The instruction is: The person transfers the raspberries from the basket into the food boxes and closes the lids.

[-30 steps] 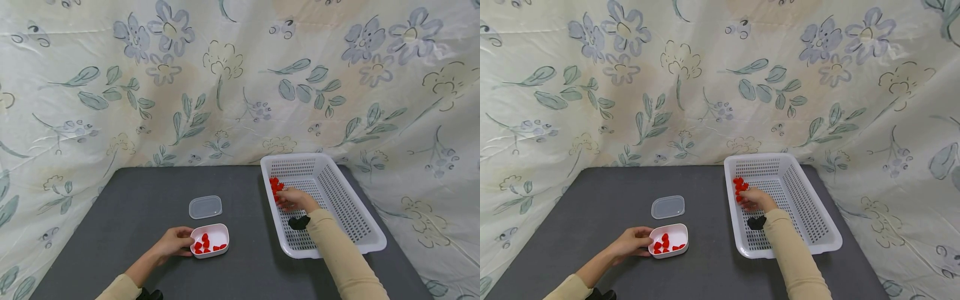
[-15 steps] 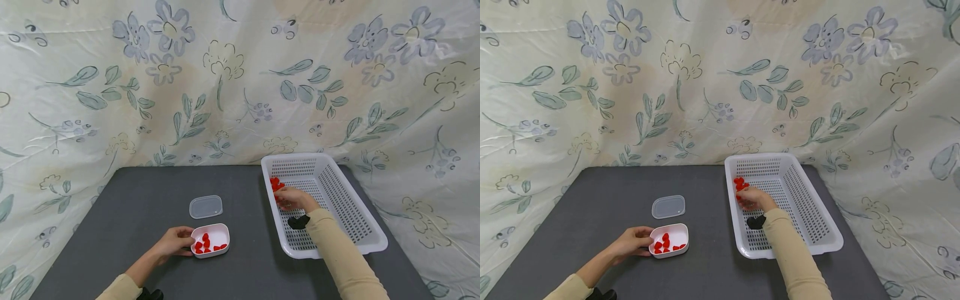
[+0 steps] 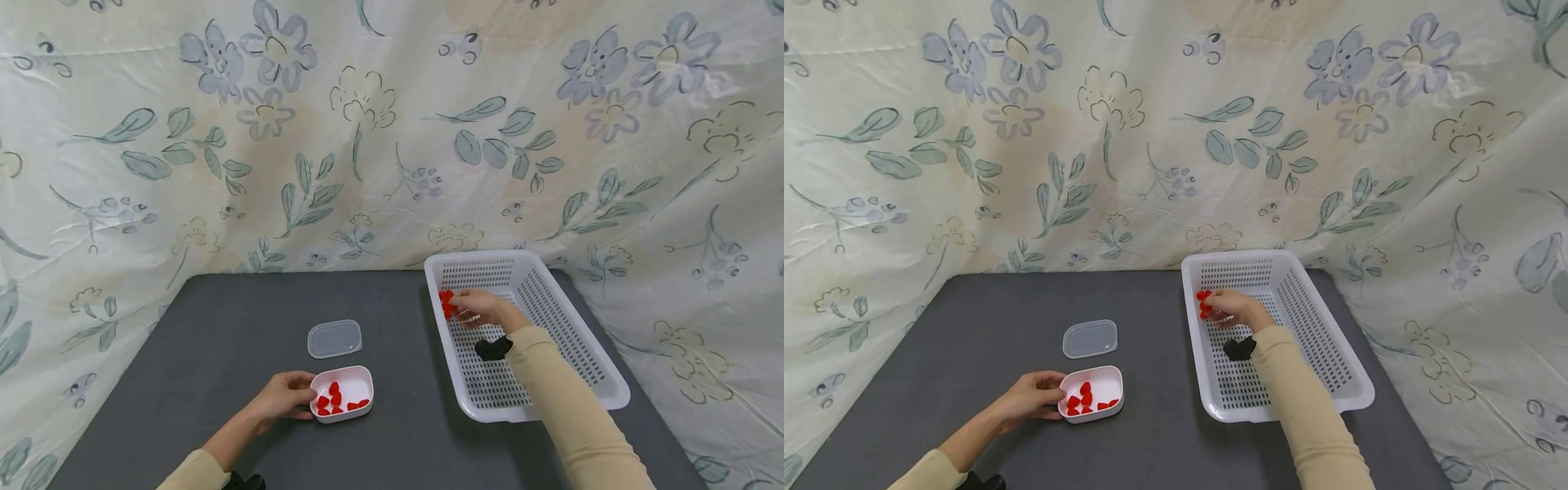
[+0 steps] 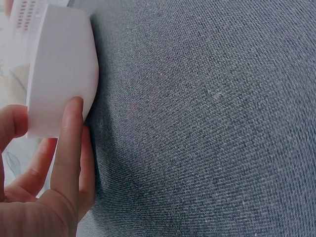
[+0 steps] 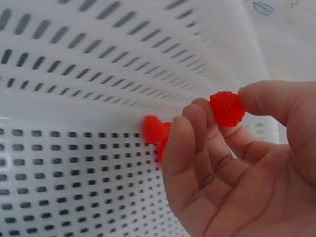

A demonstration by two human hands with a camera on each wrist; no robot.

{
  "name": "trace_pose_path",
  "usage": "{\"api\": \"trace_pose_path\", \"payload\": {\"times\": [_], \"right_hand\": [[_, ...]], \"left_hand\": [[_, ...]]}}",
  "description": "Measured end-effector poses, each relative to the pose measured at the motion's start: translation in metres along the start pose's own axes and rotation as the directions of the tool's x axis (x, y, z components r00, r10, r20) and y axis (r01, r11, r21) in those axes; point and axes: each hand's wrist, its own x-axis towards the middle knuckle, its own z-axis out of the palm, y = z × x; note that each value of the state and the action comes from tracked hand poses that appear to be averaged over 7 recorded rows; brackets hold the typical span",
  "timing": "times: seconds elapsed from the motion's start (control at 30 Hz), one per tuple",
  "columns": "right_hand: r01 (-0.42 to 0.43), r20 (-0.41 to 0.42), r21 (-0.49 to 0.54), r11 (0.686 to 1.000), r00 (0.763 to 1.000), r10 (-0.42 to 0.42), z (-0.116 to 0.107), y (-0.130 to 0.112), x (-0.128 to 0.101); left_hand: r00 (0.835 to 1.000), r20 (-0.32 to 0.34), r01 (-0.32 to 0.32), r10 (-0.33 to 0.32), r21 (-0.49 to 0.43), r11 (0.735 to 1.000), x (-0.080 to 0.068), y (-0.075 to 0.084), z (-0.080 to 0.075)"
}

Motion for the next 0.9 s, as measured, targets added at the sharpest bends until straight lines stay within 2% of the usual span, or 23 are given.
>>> {"api": "trace_pose_path", "payload": {"times": [0.4,0.67,0.9], "right_hand": [[0.084,0.012,-0.064,0.994,0.996,-0.083,-0.005,-0.029,-0.014],[0.157,0.024,-0.113,0.981,0.988,-0.155,0.005,-0.050,-0.020],[0.195,0.077,-0.123,0.973,0.979,-0.187,0.019,-0.065,-0.024]], "left_hand": [[0.999,0.027,-0.028,0.029,-0.024,0.999,-0.002,-0.002,-0.002],[1.000,0.002,-0.005,0.005,-0.009,1.000,-0.001,-0.002,0.000],[1.000,0.001,0.006,-0.006,-0.002,1.000,-0.003,0.000,0.000]]}}
